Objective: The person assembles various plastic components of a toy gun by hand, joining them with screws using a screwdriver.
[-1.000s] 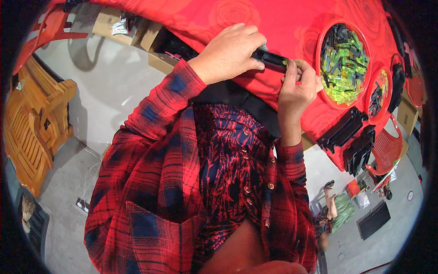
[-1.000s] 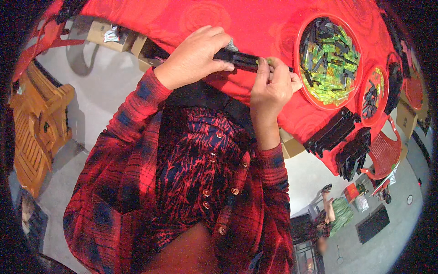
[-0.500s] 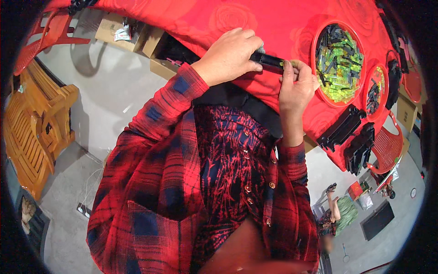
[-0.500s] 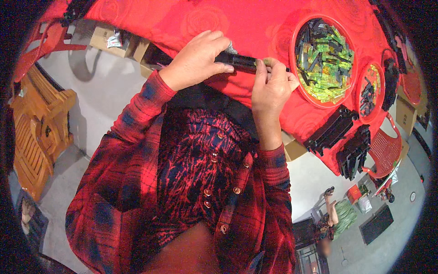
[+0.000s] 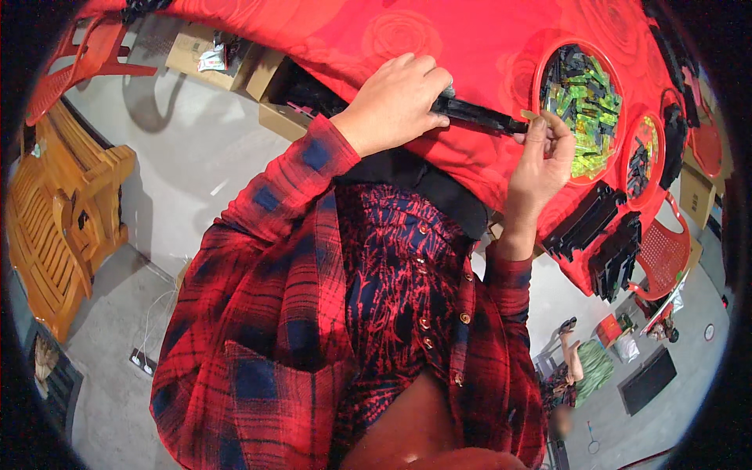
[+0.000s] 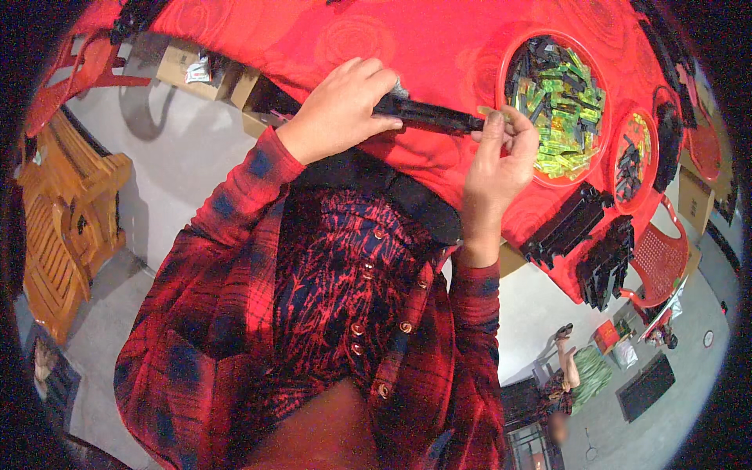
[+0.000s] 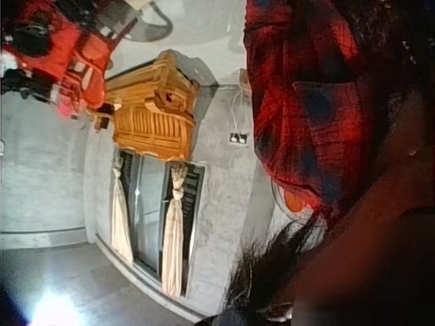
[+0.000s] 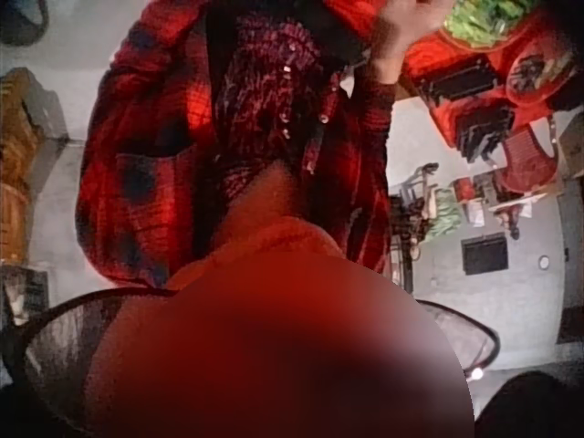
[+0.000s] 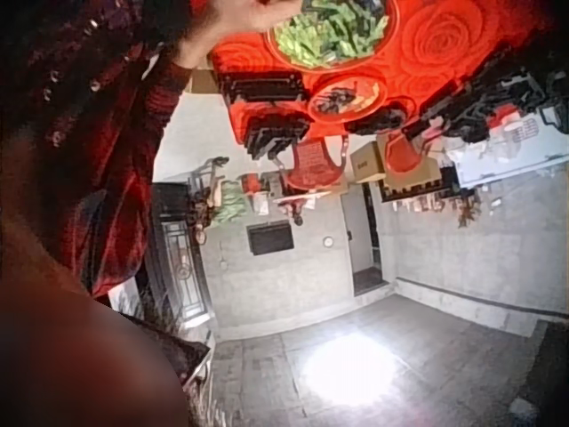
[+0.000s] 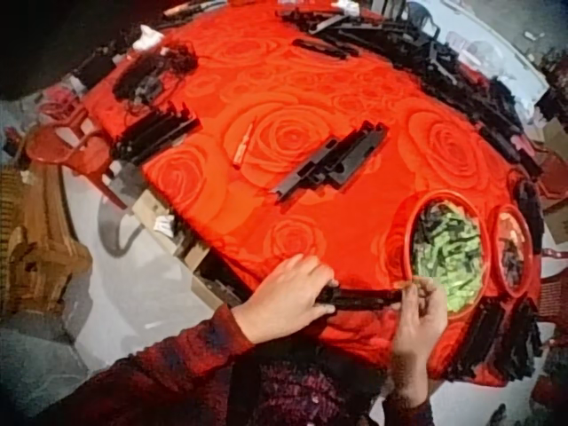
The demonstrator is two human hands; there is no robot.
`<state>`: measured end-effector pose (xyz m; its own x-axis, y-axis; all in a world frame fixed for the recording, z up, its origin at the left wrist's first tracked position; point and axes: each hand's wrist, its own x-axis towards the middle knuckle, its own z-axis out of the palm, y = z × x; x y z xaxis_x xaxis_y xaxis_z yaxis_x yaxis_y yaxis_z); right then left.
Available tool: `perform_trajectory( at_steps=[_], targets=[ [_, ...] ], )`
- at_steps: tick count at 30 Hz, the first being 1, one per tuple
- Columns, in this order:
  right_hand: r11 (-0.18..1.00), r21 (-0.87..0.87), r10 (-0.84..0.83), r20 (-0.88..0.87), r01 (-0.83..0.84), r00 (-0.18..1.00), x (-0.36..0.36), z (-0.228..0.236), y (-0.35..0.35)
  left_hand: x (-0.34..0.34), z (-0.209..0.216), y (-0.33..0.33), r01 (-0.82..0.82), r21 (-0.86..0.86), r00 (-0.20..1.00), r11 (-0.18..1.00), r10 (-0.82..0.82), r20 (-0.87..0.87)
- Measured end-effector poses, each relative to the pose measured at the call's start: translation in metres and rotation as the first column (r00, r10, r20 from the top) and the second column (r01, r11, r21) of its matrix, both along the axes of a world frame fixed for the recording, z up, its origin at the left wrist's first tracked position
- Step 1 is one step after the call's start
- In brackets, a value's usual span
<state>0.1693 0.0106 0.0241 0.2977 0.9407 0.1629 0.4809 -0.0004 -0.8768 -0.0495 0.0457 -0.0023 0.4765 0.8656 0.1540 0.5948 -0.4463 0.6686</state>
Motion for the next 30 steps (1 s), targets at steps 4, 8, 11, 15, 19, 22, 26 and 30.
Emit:
perform_trajectory(
  at_steps=[4, 8, 11, 15, 19, 22, 26, 30],
  targets=[
    [0.999, -0.032, -0.038, -0.183, 0.033, 0.982, 0.009, -0.001, 0.000, -0.001, 0.006, -0.003, 0.022, 0.003, 0.999, 1.000, -0.022, -0.028],
    [0.998, -0.058, -0.036, -0.246, 0.022, 0.968, 0.007, 0.001, -0.007, -0.003, 0.014, -0.007, 0.066, 0.042, 0.992, 0.997, -0.061, -0.112],
    [0.998, -0.045, -0.045, -0.274, 0.034, 0.961, 0.008, 0.001, -0.011, -0.003, 0.026, -0.023, -0.001, 0.029, 0.988, 1.000, 0.006, -0.157],
    [0.997, -0.019, -0.083, -0.305, 0.081, 0.949, 0.012, -0.001, -0.013, -0.006, 0.038, -0.029, 0.039, -0.257, 0.958, 0.966, -0.109, -0.266],
    [0.996, -0.023, -0.090, -0.297, 0.087, 0.951, 0.015, -0.004, -0.016, -0.002, 0.030, -0.023, 0.095, -0.170, 0.956, 0.981, -0.137, -0.258],
    [0.995, -0.026, -0.103, -0.328, 0.100, 0.939, 0.016, -0.008, -0.017, 0.008, 0.026, -0.026, 0.076, -0.136, 0.969, 0.988, -0.106, -0.224],
    [0.992, 0.000, -0.121, -0.332, 0.128, 0.936, 0.017, -0.004, -0.020, 0.012, 0.037, -0.013, -0.003, -0.064, 0.954, 0.998, -0.017, -0.301],
    [0.989, 0.006, -0.135, -0.326, 0.145, 0.936, 0.019, -0.004, -0.024, 0.012, 0.037, 0.007, 0.414, 0.111, 0.893, 0.904, -0.380, -0.242]
  ],
)
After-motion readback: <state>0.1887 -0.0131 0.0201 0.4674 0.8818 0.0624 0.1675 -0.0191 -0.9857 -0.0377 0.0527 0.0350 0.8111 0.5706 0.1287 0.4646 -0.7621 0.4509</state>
